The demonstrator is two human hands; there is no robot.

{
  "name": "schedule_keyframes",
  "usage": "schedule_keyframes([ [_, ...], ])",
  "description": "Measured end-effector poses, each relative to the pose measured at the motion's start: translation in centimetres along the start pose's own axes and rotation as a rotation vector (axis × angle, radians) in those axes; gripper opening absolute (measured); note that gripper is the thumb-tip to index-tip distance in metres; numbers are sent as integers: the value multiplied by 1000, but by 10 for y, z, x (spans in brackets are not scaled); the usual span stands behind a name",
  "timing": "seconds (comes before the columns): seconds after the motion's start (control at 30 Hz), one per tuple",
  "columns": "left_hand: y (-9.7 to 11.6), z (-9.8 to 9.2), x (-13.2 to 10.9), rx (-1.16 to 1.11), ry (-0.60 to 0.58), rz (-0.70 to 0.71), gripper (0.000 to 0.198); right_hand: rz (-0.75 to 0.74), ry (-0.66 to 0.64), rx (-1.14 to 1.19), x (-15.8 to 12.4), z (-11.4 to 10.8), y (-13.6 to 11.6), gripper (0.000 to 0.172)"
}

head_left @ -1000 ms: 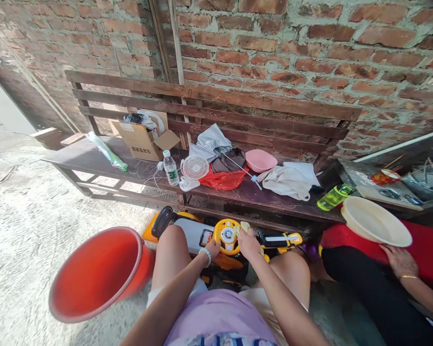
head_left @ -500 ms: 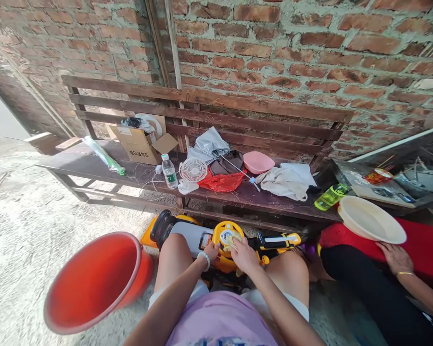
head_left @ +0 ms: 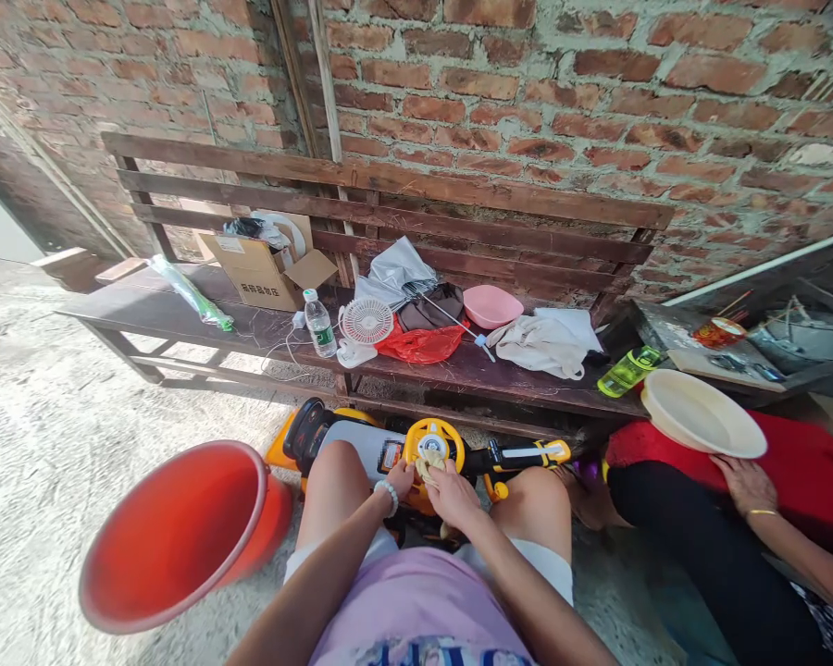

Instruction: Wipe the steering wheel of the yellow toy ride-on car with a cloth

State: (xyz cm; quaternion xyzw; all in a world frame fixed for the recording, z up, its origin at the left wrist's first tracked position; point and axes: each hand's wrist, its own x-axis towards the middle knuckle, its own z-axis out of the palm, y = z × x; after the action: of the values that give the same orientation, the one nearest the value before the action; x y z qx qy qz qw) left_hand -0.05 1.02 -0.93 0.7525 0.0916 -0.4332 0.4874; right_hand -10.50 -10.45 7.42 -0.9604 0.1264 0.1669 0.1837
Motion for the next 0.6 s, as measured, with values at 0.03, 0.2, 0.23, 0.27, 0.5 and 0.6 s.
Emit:
schedule_keyframes([
  [0.03, -2, 1, 2, -23, -8, -20, 32, 17, 7, 8, 2, -8, 3, 37],
  [0.2, -6, 1, 2, -164, -66, -60, 29, 166, 140, -30, 21, -31, 23, 49],
  [0.23, -6, 0, 0, -191, -73, -65, 29, 194, 130, -51, 23, -30, 25, 50],
  [0.27, -5, -1, -2, -214, -79, -69, 29, 213, 109, -74, 24, -26, 27, 50],
  [0.5, -4, -2, -6, -316, -93, -80, 13, 161, 35, -172, -2, 5, 13, 46],
  [0.6, -7, -1, -4, -347, -90, -82, 10, 70, 23, -177, -9, 8, 0, 47],
])
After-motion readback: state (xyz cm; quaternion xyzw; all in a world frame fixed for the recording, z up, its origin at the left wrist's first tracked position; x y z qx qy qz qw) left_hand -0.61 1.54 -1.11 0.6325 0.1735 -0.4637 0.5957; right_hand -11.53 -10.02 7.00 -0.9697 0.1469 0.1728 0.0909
